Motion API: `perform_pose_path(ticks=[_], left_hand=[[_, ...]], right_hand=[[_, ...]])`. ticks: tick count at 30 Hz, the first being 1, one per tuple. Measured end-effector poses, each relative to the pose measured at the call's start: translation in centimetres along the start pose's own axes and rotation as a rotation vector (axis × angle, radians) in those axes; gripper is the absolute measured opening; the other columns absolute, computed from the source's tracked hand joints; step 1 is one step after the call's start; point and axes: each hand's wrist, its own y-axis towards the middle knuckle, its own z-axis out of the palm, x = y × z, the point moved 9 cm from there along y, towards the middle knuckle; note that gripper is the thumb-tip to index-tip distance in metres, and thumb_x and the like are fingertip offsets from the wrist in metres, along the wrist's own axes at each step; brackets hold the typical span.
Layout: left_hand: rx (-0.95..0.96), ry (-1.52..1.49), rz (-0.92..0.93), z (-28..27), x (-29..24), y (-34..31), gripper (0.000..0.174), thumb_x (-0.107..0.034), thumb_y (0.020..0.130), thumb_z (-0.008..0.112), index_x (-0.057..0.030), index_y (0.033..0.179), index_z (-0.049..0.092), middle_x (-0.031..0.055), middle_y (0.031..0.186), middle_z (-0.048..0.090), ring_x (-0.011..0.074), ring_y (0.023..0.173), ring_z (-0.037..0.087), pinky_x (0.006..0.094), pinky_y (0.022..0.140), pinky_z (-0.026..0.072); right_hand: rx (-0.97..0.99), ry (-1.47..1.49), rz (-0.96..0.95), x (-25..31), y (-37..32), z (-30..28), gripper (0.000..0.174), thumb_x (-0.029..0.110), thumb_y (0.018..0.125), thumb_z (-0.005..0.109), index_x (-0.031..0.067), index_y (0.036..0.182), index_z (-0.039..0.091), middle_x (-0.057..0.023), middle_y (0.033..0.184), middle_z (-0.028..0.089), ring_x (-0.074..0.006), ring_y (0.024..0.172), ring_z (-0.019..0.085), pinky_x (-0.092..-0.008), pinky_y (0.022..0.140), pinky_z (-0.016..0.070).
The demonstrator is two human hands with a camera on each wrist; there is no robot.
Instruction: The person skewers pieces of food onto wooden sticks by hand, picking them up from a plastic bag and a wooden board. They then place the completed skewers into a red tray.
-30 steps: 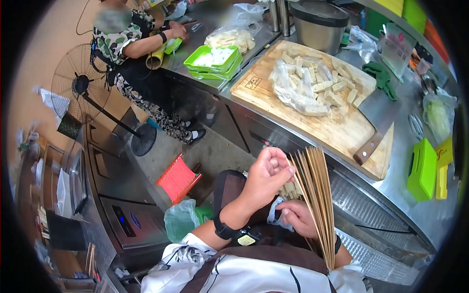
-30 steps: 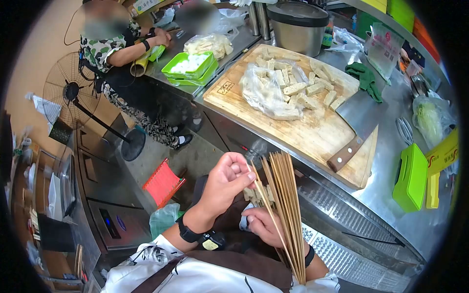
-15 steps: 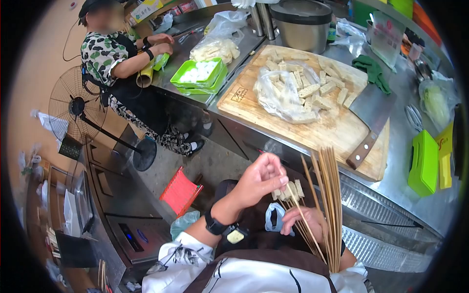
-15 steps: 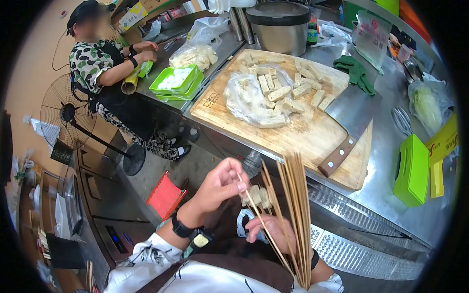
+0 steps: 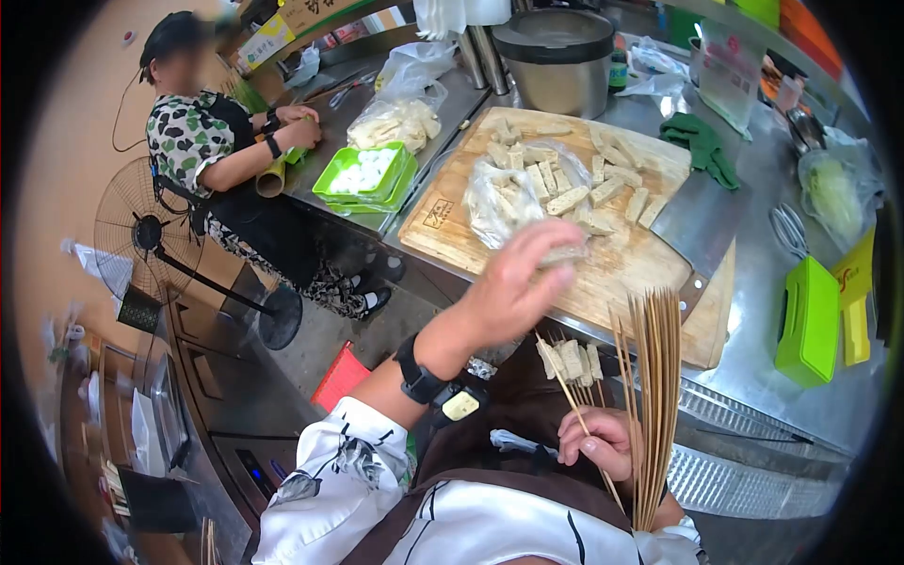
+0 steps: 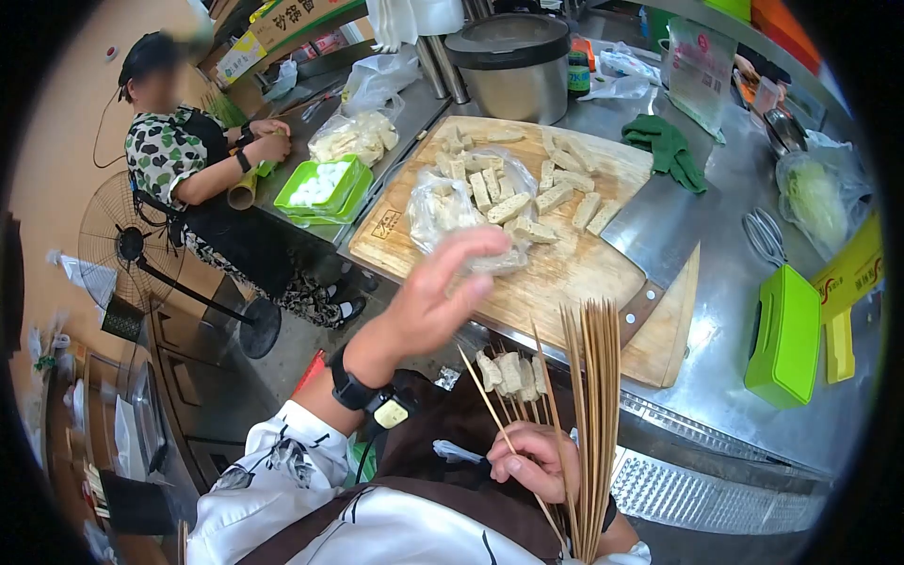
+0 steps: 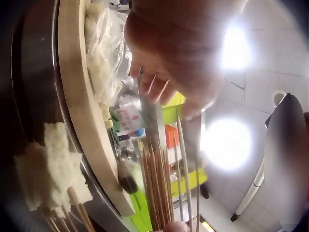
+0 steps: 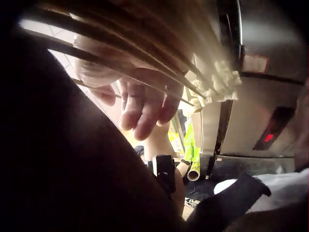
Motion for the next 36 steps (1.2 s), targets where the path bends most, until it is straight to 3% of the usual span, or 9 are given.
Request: perform_pose_path(ticks=[2,5,8,21,28,31,33,34,36], left_hand=[[-0.139,0.387,-0.122,-1.6,2.6,0.5,0.028,-0.014,0.087,0.061,-0.0005,0.111,0.058,0.0186,0.11,0.061,0.0343,0.102,0.06,0.0388,0.088,0.0478],[-0.01,0.619,-0.33,-1.1,4.6,0.4,0.021,-0.012,0.086,0.061,-0.0021,0.104,0.061,0.0183,0.095,0.064,0.0362,0.085,0.063,0.041,0.074,0.0505],[0.038,0.599,-0.423,-0.5,4.2,0.2,0.015,-0.012,0.086,0.061,-0.0042,0.098,0.064,0.016,0.086,0.065,0.0362,0.08,0.063,0.0433,0.07,0.0506],[0.155,0.573,-0.391,1.2,5.0,-0.1,0.024,-0.018,0.083,0.064,-0.0052,0.103,0.064,0.0157,0.098,0.062,0.0364,0.087,0.062,0.0432,0.075,0.0512],[-0.191,0.549,-0.493,0.2,4.7,-1.8,0.026,-0.009,0.078,0.067,-0.0059,0.102,0.058,0.0144,0.098,0.06,0.0383,0.088,0.06,0.0428,0.079,0.05],[-0.335,0.507,-0.486,-0.8,5.0,-3.2,0.025,-0.008,0.081,0.068,-0.0043,0.104,0.057,0.0111,0.097,0.062,0.031,0.087,0.063,0.0381,0.079,0.0508],[-0.581,0.0,-0.438,-2.0,5.7,-4.8,0.026,-0.005,0.083,0.068,-0.0029,0.106,0.056,0.0086,0.094,0.061,0.0214,0.081,0.062,0.0318,0.075,0.049],[-0.588,0.001,-0.446,-2.1,5.5,-5.6,0.026,-0.005,0.083,0.068,-0.0029,0.106,0.056,0.0086,0.094,0.061,0.0214,0.081,0.062,0.0318,0.075,0.049],[-0.751,-0.654,-0.489,-2.4,5.6,-8.2,0.019,-0.005,0.09,0.063,-0.0028,0.108,0.057,0.0058,0.096,0.061,0.0136,0.086,0.058,0.0279,0.078,0.0465]], right_hand=[[-0.021,0.046,0.053,-1.1,-0.2,-0.1,0.021,0.013,0.093,0.051,-0.0045,0.093,0.061,-0.011,0.077,0.062,-0.0186,0.071,0.062,-0.0307,0.068,0.0496],[-0.022,0.05,0.039,-1.0,0.0,-0.2,0.023,0.016,0.094,0.05,-0.0041,0.094,0.061,-0.0105,0.076,0.062,-0.0178,0.069,0.062,-0.0296,0.067,0.0497],[-0.012,0.048,0.044,-1.6,0.2,-0.4,0.024,0.018,0.095,0.05,-0.0037,0.095,0.061,-0.0103,0.076,0.062,-0.0176,0.069,0.062,-0.0292,0.067,0.0498],[0.041,0.065,0.101,-2.3,0.5,0.4,0.028,0.021,0.095,0.049,-0.0045,0.098,0.061,-0.0108,0.079,0.062,-0.017,0.071,0.062,-0.029,0.069,0.0497],[0.034,0.042,0.091,-2.3,0.4,0.8,0.027,0.02,0.094,0.05,-0.0045,0.098,0.061,-0.0107,0.076,0.063,-0.017,0.069,0.062,-0.0291,0.069,0.05],[0.026,0.036,0.118,-2.4,0.2,0.9,0.026,0.019,0.094,0.05,-0.0047,0.099,0.061,-0.0105,0.075,0.063,-0.017,0.069,0.062,-0.029,0.068,0.0502],[0.027,0.044,0.132,-2.5,0.3,1.1,0.026,0.019,0.094,0.051,-0.0046,0.099,0.061,-0.0103,0.075,0.063,-0.017,0.069,0.063,-0.029,0.068,0.0502],[0.027,0.025,0.103,-2.3,0.3,1.1,0.026,0.019,0.094,0.051,-0.0045,0.098,0.061,-0.0102,0.074,0.063,-0.0171,0.069,0.063,-0.029,0.068,0.0501],[0.033,0.014,0.089,-2.0,0.4,1.3,0.026,0.018,0.094,0.05,-0.0045,0.098,0.061,-0.0101,0.074,0.063,-0.0172,0.07,0.063,-0.0291,0.068,0.0501]])
